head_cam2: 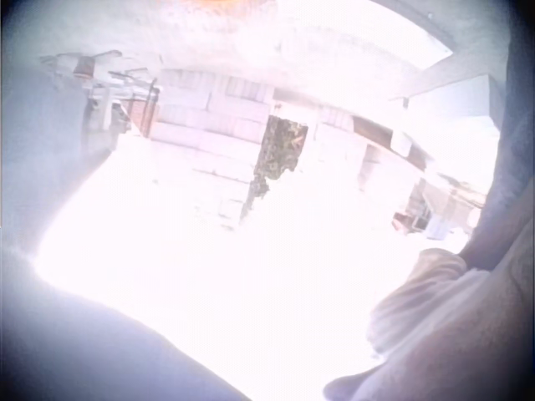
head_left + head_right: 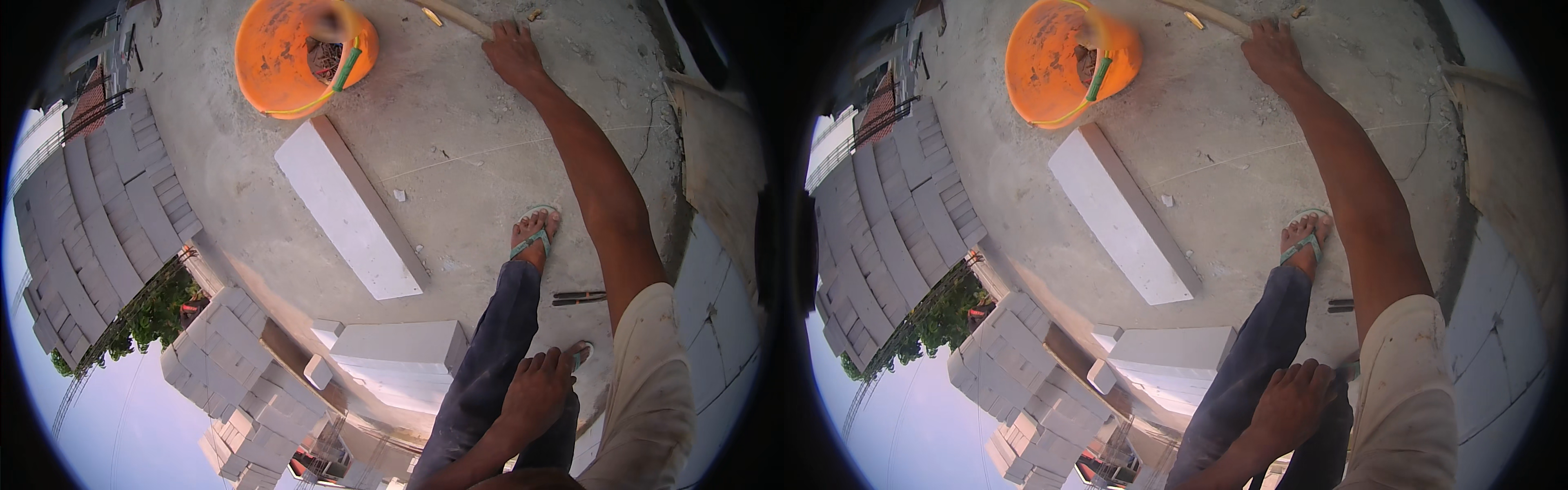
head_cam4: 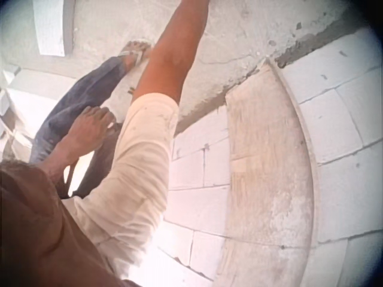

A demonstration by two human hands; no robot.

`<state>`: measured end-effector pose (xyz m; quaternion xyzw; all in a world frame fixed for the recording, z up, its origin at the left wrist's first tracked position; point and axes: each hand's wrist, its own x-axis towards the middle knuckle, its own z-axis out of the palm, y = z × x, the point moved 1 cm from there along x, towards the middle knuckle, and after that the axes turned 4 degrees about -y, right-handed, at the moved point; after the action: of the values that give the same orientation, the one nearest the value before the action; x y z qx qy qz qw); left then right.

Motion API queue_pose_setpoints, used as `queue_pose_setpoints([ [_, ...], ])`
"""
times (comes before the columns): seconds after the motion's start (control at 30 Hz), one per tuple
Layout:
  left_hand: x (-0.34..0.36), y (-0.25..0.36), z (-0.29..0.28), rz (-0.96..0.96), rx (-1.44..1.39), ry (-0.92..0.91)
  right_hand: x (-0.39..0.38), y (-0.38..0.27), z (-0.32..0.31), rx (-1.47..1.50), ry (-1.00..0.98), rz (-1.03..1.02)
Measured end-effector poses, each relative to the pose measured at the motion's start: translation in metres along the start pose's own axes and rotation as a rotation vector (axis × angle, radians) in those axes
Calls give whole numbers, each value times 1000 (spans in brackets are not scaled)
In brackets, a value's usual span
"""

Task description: The person applies mortar to a low wall using a trowel and places white rectangular tiles onto the surface. They use a string line to align the tiles and tap them into place, repeating the process along the wall.

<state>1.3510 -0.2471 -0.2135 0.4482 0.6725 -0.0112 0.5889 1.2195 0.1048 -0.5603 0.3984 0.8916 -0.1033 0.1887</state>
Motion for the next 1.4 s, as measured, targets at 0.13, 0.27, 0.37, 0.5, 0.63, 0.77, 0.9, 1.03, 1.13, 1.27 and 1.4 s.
queue_pose_setpoints([
  [0.13,-5,-2,12,-43,-4,-8,-53,9,-1,228,-159,-20],
  [0.27,-15,9,37,-10,3,122,-135,35,4,1110,-153,-169],
  [0.37,-25,13,69,-8,12,315,-269,21,-23,1448,-71,-231],
  [0.5,-43,12,132,122,1,715,-477,48,-58,1561,-100,-245],
  [0.63,-85,16,221,225,30,695,-691,59,-65,1849,-308,38],
  [0.77,-201,54,292,427,216,362,-870,73,-92,1888,-389,246],
  [0.9,-282,94,328,621,231,249,-967,82,-149,2044,-234,73],
  [1.03,-424,175,299,517,1,29,-1084,58,-257,1869,-101,-160],
  [1.13,-474,189,293,478,6,-32,-1147,8,-327,1832,187,-130],
  [1.27,-547,211,284,597,45,-4,-1190,-52,-299,2014,329,83],
  [1.4,-525,150,326,441,513,-65,-1204,-105,-255,2561,429,241],
])
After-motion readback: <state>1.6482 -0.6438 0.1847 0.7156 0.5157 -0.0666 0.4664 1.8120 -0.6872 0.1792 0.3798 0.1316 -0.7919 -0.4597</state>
